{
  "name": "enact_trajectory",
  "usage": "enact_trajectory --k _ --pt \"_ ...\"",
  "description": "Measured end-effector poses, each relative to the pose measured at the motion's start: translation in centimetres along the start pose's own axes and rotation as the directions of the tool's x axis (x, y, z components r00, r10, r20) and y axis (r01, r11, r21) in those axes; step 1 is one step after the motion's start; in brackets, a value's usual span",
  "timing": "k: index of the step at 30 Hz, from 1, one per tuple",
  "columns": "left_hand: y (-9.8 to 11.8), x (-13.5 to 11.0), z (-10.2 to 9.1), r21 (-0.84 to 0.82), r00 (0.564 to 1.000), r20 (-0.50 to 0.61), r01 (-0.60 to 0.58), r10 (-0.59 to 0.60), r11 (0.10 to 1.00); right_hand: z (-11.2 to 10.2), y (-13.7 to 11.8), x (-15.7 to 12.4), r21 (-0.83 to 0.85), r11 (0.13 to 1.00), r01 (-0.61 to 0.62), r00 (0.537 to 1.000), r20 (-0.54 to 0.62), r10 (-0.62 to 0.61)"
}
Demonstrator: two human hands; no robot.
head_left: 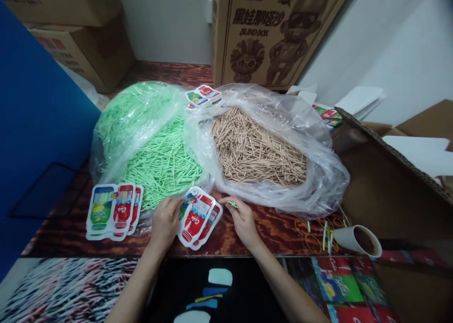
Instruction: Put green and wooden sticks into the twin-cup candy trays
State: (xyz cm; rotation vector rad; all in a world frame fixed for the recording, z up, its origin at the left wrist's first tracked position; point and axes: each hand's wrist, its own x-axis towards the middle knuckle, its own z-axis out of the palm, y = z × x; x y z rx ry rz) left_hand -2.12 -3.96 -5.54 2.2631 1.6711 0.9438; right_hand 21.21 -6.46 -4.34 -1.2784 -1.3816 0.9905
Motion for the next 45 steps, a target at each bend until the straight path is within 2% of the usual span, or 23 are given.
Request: enact_trajectory --k 6,13,16,25,32,41,43,45 --pt "-0.6 0.1 -0.6 0.043 0.998 -0.045 -0.035 0.037 0.998 0.4 -0.1 0.1 -0.004 1.000 0.019 1.000 0.012 -0.019" --pt "0.5 0.2 -2.4 -0.182 0.991 -0.109 0.050 -0.071 0.982 0.4 -0.4 0.5 -0.009 1.000 0.009 0.999 0.036 -0.008" --pt "1.3 0.1 -2.7 -0.237 0.991 -0.110 0.051 -0.079 0.970 0.4 -0.6 0.7 0.003 1.000 0.015 0.999 0.040 -0.015" --pt "3.2 -0.4 -1.4 -0.398 0.997 -0.007 0.073 -0.082 0.914 0.1 -1.6 1.7 -0.023 0.999 0.027 0.998 0.065 -0.025" --pt "3.4 0.3 -1.1 -0.437 0.996 0.047 0.094 -0.082 0.895 0.0 -2.0 2.8 -0.042 0.998 0.045 0.996 0.076 -0.041" --pt "4.1 1.0 -0.6 -0.478 0.995 0.079 0.084 -0.053 0.874 -0.3 -3.9 4.4 -0.088 0.986 0.139 0.988 0.075 -0.133" --pt "4.3 0.9 -0.3 -0.486 0.994 0.091 0.098 -0.061 0.869 -0.3 -4.2 4.7 -0.072 0.989 0.129 0.989 0.081 -0.123" --pt "4.4 0.9 -0.1 -0.496 0.991 0.113 0.117 -0.069 0.860 -0.3 -4.6 5.0 0.014 0.997 0.080 0.995 0.066 -0.080"
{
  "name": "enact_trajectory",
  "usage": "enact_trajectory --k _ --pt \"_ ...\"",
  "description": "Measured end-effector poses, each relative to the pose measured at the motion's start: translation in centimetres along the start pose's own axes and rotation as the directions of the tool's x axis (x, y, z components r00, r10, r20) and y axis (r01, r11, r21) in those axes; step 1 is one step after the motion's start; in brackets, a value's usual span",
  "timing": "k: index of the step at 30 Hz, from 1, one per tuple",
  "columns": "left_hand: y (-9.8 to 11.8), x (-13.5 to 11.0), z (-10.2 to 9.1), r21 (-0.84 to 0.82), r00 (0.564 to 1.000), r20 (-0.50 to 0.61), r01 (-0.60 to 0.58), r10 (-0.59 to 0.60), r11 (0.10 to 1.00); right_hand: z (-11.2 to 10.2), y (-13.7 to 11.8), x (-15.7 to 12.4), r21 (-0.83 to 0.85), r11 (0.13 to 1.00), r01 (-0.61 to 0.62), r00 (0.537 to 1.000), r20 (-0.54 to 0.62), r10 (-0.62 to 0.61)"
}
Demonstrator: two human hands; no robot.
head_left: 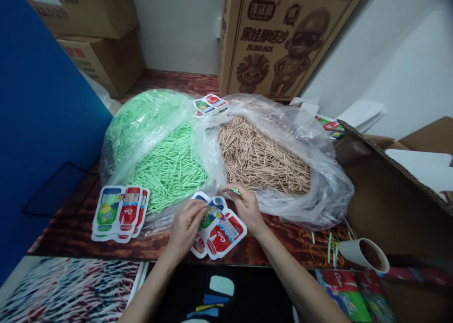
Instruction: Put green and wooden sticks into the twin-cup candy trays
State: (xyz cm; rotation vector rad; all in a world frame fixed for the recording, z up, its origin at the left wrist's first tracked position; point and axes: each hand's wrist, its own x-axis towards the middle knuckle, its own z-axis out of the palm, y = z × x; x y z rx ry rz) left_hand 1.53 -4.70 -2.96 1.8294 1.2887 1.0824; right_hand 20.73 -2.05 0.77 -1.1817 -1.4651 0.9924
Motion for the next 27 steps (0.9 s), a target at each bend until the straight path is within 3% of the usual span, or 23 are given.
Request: enact_trajectory --k 3,6,9,12,14,17,20,25,27 --pt "0.3 0.2 0.2 -0.033 0.999 0.020 0.031 -0.031 0.999 -0.1 -0.5 1.0 0.351 0.924 -0.153 0.985 -0.016 0.169" --pt "0.6 0.4 0.5 -0.073 0.997 0.033 0.065 -0.063 0.995 -0.3 -1.0 2.3 0.689 0.658 -0.304 0.939 0.099 0.330" --pt "0.8 0.6 0.8 -0.133 0.994 0.046 0.103 -0.098 0.986 -0.4 -1.3 3.0 0.822 0.426 -0.379 0.903 0.227 0.365" --pt "1.0 0.7 1.1 -0.208 0.989 0.035 0.148 -0.144 0.967 -0.2 -1.4 2.7 0.826 0.338 -0.450 0.867 0.314 0.386" --pt "1.2 0.7 1.2 -0.255 0.985 0.022 0.171 -0.171 0.952 0.1 -1.5 2.1 0.791 0.377 -0.482 0.853 0.326 0.408" --pt "1.4 0.7 1.4 -0.309 0.982 -0.011 0.178 -0.190 0.934 0.3 -1.9 1.4 0.661 0.525 -0.536 0.842 0.374 0.389" --pt "1.2 0.8 1.6 -0.366 0.978 -0.052 0.169 -0.202 0.915 -0.3 -2.6 1.1 0.458 0.674 -0.580 0.802 0.469 0.371" --pt "0.7 0.8 2.0 -0.452 0.962 -0.113 0.174 -0.250 0.875 -2.1 -3.9 0.8 0.120 0.930 -0.346 0.910 0.286 0.302" --pt "0.7 0.8 2.1 -0.474 0.961 -0.116 0.169 -0.252 0.864 -2.3 -4.3 0.4 -0.097 0.974 -0.207 0.932 0.282 0.226"
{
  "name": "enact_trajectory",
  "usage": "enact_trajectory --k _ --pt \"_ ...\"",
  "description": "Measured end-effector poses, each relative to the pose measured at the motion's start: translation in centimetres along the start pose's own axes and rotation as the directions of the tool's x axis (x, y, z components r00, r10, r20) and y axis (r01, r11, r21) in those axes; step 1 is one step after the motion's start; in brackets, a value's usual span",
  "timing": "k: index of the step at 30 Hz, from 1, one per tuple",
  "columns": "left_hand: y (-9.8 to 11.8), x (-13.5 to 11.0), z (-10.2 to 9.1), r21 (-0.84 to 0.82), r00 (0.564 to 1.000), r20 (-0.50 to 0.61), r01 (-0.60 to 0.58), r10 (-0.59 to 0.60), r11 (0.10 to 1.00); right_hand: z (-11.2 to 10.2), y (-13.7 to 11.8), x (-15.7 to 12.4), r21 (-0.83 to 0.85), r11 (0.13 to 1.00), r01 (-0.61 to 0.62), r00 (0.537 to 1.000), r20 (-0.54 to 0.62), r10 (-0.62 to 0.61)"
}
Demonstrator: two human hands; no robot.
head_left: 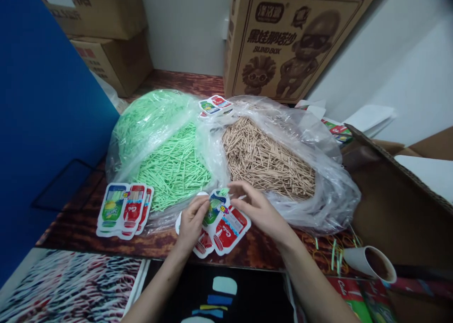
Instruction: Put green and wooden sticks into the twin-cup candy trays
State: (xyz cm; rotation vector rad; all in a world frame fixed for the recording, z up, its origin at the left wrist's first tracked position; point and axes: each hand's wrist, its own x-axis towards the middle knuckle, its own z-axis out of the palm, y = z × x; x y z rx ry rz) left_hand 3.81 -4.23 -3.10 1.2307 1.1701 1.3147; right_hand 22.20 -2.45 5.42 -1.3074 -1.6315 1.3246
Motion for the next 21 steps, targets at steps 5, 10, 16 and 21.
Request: enact_trajectory --k 5,10,16,21 --pt "0.0 -0.1 0.2 -0.051 1.000 0.009 0.027 -0.026 0.998 0.9 0.0 -0.4 -0.316 0.935 0.161 0.986 0.092 -0.139" --pt "-0.4 -0.3 -0.1 -0.105 0.991 -0.014 0.130 -0.133 0.986 1.0 0.2 -0.1 -0.363 0.913 0.186 0.982 0.110 -0.156" --pt "1.6 1.0 -2.0 0.031 0.809 0.450 0.409 -0.378 0.912 0.9 -0.4 -0.5 -0.266 0.938 0.220 0.975 0.081 -0.206" --pt "2.4 1.8 -1.7 0.091 0.771 0.489 0.420 -0.408 0.903 1.0 0.0 -0.9 -0.316 0.941 0.124 0.992 0.043 -0.116"
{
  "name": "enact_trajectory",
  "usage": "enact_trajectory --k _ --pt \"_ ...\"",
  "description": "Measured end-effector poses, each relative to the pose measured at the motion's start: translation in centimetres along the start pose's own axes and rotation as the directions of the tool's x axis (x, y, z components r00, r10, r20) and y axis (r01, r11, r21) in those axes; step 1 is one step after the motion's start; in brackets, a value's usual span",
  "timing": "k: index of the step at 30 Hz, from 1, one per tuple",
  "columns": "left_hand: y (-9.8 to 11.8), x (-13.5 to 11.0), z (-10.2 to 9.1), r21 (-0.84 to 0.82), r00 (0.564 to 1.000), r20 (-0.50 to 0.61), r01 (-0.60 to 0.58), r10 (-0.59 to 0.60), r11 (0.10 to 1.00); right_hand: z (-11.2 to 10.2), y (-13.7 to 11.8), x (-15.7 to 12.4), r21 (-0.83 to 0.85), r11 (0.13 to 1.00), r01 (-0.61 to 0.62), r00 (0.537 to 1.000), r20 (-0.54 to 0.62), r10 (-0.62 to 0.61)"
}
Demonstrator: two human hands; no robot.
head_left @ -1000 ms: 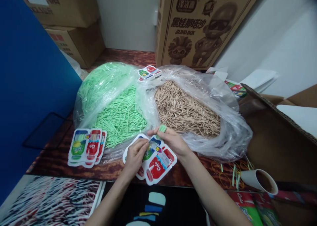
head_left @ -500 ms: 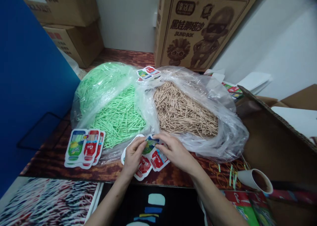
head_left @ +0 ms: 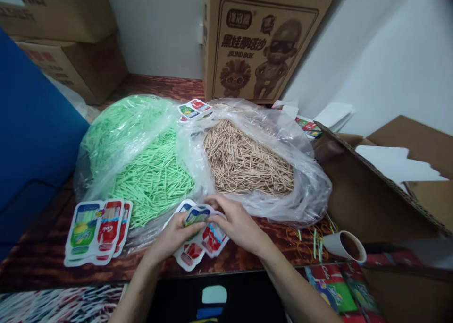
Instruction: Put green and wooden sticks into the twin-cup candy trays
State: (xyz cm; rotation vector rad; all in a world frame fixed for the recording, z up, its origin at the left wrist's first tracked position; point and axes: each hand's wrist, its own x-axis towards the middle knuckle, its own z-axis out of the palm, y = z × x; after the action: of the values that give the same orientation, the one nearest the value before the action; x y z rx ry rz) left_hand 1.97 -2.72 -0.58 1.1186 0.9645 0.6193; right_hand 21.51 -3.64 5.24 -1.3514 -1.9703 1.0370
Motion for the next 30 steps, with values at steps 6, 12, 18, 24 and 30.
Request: enact_trajectory --k 6,12,18,24,30 --pt "-0.9 0.2 2.2 -0.024 0.975 -0.211 -0.070 0.063 0.997 0.4 2.1 -0.4 -0.199 0.980 0.027 0.994 -0.096 -0.047" --pt "-1.0 0.6 4.3 -0.009 0.944 -0.308 -0.129 0.120 0.992 1.6 2.8 -0.5 -0.293 0.955 0.037 0.941 -0.312 -0.132" --pt "-0.8 0.6 4.5 0.045 0.929 -0.336 -0.147 0.154 0.988 1.9 3.1 -1.0 -0.132 0.990 0.051 0.968 -0.238 -0.082" --pt "-1.9 -0.5 3.5 0.048 0.936 -0.345 -0.058 0.071 0.997 -3.1 6.7 -0.5 -0.138 0.987 -0.085 0.935 -0.354 0.031" --pt "-1.9 -0.7 3.7 0.022 0.952 -0.304 -0.035 0.041 0.999 -7.9 11.0 2.5 -0.681 0.617 -0.394 0.877 -0.480 0.031"
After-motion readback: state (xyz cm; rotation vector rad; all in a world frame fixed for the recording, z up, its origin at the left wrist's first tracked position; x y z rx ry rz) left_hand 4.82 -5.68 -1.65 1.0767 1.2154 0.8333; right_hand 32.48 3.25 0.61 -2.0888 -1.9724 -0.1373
